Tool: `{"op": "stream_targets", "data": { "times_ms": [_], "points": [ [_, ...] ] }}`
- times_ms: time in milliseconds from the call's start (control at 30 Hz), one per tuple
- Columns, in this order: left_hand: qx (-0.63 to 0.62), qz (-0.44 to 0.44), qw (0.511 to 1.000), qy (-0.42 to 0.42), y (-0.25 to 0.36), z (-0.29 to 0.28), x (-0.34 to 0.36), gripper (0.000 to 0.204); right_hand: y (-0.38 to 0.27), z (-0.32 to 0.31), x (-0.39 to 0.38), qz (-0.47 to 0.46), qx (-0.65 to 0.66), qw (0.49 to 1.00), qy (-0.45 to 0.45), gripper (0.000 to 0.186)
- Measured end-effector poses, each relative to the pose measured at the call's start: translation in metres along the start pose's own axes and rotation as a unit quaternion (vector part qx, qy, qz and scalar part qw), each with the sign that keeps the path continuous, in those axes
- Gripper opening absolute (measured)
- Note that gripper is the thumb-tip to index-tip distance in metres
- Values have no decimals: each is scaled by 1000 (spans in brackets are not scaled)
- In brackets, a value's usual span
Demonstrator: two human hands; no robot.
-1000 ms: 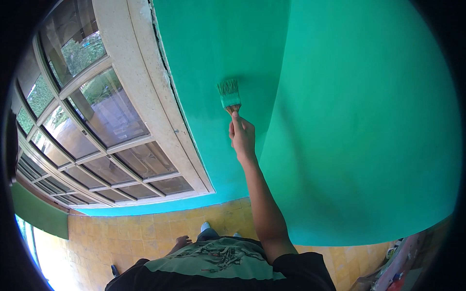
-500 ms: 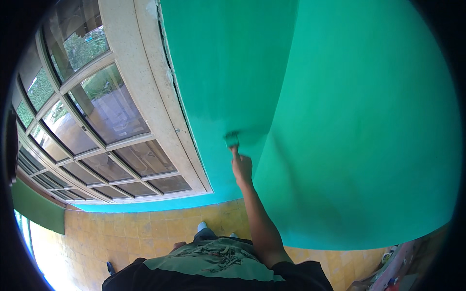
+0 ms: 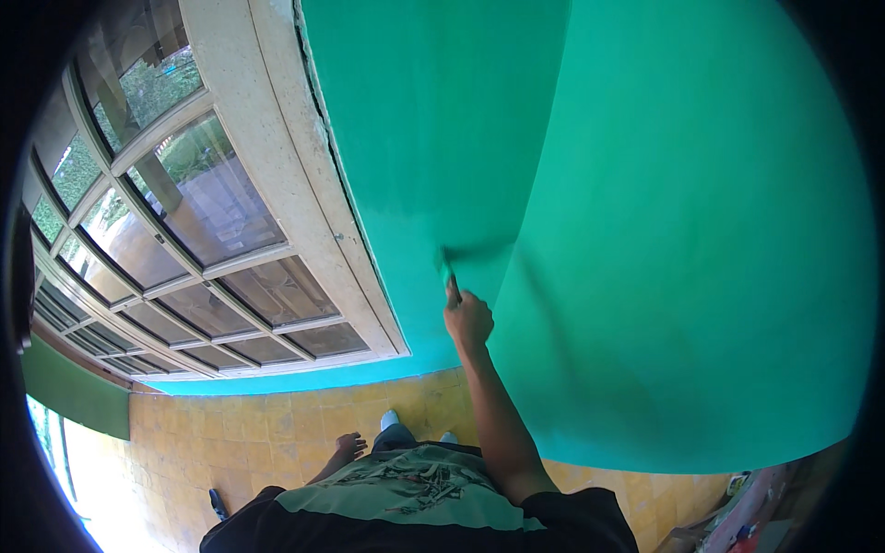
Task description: Painting a corner wall green using a paintbrush.
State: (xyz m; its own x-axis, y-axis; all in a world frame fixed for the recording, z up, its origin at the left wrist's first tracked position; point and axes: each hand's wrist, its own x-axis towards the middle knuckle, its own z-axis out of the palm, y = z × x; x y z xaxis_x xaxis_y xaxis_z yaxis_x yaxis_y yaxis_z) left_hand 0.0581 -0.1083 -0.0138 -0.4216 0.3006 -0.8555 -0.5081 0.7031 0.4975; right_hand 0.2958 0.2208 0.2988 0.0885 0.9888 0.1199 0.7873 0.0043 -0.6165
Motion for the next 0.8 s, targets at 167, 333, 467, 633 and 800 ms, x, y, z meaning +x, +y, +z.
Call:
{"op": "stream_targets", "data": {
  "times_ms": [167,333,467,633,800],
  "points": [
    [-68,-60,993,-71,-34,-31,29,23,7,11,0,2,-27,999,-26,58],
    [-55,-58,994,-71,-33,-24,34,23,-68,-79,27,-90,37,994,51,42],
    [-47,-60,995,-60,-25,-26,33,24,-99,-114,22,-209,199,930,228,28],
    [-42,-44,996,-60,-22,-19,24,25,-66,-47,29,-279,107,912,280,18],
    [-59,-33,994,-85,-17,-20,23,22,5,18,-6,-83,-37,994,57,33]
  ]
}}
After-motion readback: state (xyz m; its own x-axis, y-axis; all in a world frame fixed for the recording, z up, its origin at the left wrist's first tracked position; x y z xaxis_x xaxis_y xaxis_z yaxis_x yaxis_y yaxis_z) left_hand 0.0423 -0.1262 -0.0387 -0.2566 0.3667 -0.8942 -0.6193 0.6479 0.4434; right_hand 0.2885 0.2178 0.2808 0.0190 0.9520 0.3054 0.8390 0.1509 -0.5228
